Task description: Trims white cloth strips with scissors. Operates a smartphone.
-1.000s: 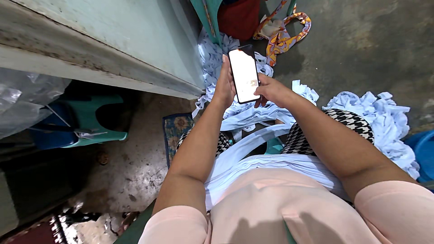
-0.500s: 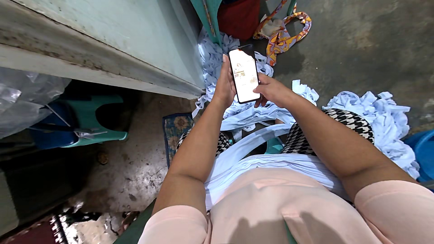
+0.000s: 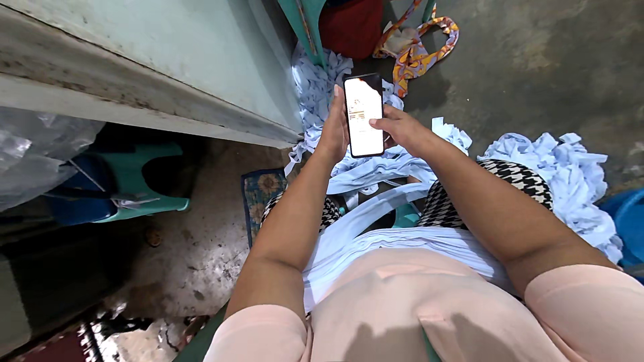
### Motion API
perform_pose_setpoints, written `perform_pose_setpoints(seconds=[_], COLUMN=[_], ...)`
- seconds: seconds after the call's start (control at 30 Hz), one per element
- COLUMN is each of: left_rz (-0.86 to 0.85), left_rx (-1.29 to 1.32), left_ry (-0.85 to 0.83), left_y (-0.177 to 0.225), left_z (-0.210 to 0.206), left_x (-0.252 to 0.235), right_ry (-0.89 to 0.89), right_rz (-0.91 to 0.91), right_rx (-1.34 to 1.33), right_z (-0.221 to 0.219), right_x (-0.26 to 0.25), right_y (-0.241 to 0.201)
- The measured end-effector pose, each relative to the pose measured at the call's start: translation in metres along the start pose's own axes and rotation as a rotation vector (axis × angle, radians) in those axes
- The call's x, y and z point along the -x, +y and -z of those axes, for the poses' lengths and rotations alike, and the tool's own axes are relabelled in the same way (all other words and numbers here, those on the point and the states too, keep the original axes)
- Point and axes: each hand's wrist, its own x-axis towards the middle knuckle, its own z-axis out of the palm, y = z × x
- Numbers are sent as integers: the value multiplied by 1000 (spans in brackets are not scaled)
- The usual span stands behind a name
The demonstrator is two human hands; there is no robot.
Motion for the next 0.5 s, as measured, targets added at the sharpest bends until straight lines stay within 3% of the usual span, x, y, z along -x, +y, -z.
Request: perform_pose_setpoints(seconds=[0.5], left_rz=[-7], left_rx=[-109], left_ry=[-176], left_y=[-8], left_z=[-13], left_x=[5], right_ry=[300], right_rz=[77], right_rx=[32], right_z=[7], right_x=[-17], right_y=[15])
